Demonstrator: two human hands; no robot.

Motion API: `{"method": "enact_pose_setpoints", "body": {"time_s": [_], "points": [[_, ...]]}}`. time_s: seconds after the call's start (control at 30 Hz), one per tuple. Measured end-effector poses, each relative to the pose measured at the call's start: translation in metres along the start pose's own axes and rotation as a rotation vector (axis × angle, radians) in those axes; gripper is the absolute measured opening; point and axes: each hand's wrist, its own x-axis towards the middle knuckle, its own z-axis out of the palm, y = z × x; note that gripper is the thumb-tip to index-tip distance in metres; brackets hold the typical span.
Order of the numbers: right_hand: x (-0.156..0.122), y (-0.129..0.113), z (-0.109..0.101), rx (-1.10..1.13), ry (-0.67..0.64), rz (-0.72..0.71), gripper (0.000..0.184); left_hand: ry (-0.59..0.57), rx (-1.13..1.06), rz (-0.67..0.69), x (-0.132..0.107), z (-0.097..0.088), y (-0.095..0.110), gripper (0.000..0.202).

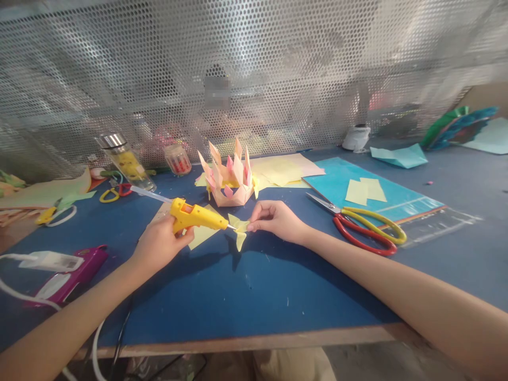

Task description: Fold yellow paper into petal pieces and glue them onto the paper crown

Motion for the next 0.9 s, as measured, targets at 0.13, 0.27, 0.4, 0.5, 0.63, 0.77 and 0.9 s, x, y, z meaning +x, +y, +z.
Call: {"method": "enact_pose_setpoints", "body": {"time_s": [0.13,0.27,0.4,0.5,0.63,0.77,0.9], "points": [[0.0007,-0.0003,-0.0005,0.003,0.023,-0.003,0.036,0.001,-0.002,-0.001,0.0008,-0.0030,0.0008,0.008],[0.0012,0.0000,-0.0012,0.006,0.038,-0.005,0.038,-0.001,-0.003,0.001,0.0013,-0.0032,0.0009,0.010],[0.0010,-0.0002,-0.0015,0.012,0.045,-0.009,0.038,0.000,-0.006,0.000,0.0012,-0.0017,0.0000,0.010],[0.0008,-0.0020,-0.0012,0.015,0.047,-0.010,0.038,0.002,-0.010,-0.002,0.0009,-0.0009,-0.0009,0.011],[0.0004,-0.0048,-0.0004,0.013,0.047,-0.003,0.039,0.005,-0.009,-0.004,0.0012,-0.0010,-0.0014,0.012],[0.0002,-0.0049,-0.0005,0.014,0.047,0.000,0.039,0.006,-0.007,-0.003,0.0018,-0.0017,-0.0012,0.012],[0.0003,-0.0041,-0.0005,0.021,0.044,0.001,0.038,0.009,-0.009,-0.002,0.0015,-0.0009,-0.0020,0.011]]}}
